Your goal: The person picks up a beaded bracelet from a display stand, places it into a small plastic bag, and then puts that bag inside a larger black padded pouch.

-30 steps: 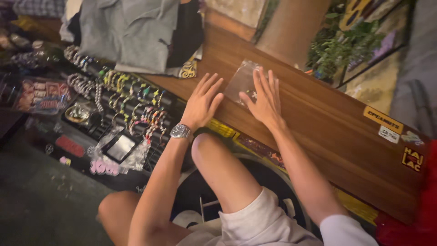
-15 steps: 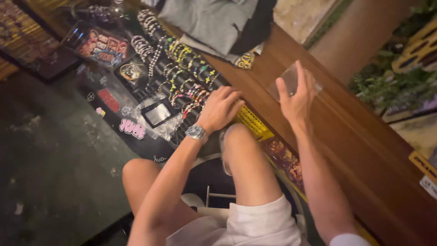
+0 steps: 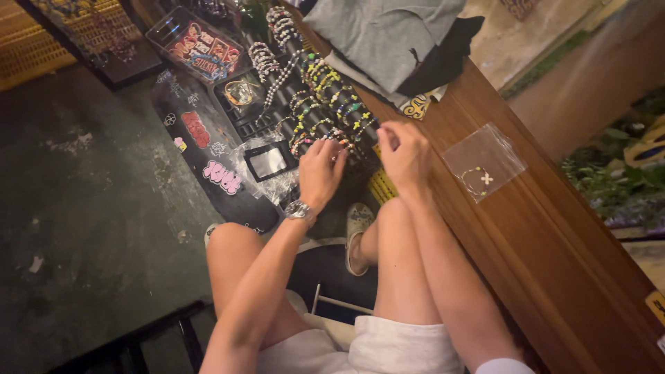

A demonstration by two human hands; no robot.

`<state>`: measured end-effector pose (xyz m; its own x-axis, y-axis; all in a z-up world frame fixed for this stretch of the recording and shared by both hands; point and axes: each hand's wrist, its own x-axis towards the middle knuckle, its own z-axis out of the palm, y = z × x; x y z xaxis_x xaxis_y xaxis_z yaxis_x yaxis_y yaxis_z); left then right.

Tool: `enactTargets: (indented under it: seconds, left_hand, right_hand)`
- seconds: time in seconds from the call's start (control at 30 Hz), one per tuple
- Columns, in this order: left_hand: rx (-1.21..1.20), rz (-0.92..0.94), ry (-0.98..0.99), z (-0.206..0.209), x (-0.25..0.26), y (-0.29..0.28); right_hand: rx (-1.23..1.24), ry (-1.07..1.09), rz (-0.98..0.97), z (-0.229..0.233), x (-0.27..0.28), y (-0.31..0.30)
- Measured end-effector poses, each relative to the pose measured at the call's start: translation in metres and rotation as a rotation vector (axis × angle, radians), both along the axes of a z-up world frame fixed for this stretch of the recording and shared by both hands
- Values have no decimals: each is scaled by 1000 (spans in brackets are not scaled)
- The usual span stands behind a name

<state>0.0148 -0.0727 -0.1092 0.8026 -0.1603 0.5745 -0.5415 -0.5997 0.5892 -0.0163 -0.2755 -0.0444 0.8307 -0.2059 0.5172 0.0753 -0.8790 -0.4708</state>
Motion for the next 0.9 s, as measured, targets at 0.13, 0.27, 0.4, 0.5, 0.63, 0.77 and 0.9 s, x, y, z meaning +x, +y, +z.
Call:
enactTargets:
  seconds: [0.13, 0.27, 0.4, 0.5, 0.63, 0.77, 0.9]
  left_hand:
    - [-12, 8, -2, 18, 11, -24]
    - [57, 30, 17, 12, 20, -40]
    - [19, -43, 31, 14, 22, -41]
    - [43, -73, -10, 22, 16, -38]
    - [88, -89, -41, 12, 16, -44]
    - [-3, -204, 51, 9, 1, -53]
    - [-172, -352, 172, 48, -17, -46]
  right_hand:
    - [11, 36, 108, 28, 21, -13]
    - [-60, 143, 243, 19, 34, -30]
    - [-158, 233, 308, 26, 38, -39]
    - [-250, 240, 343, 40, 38, -36]
    - [-425, 165, 433, 29, 42, -50]
    - [-458, 229, 426, 45, 12, -56]
    - [-48, 211, 511, 55, -8, -63]
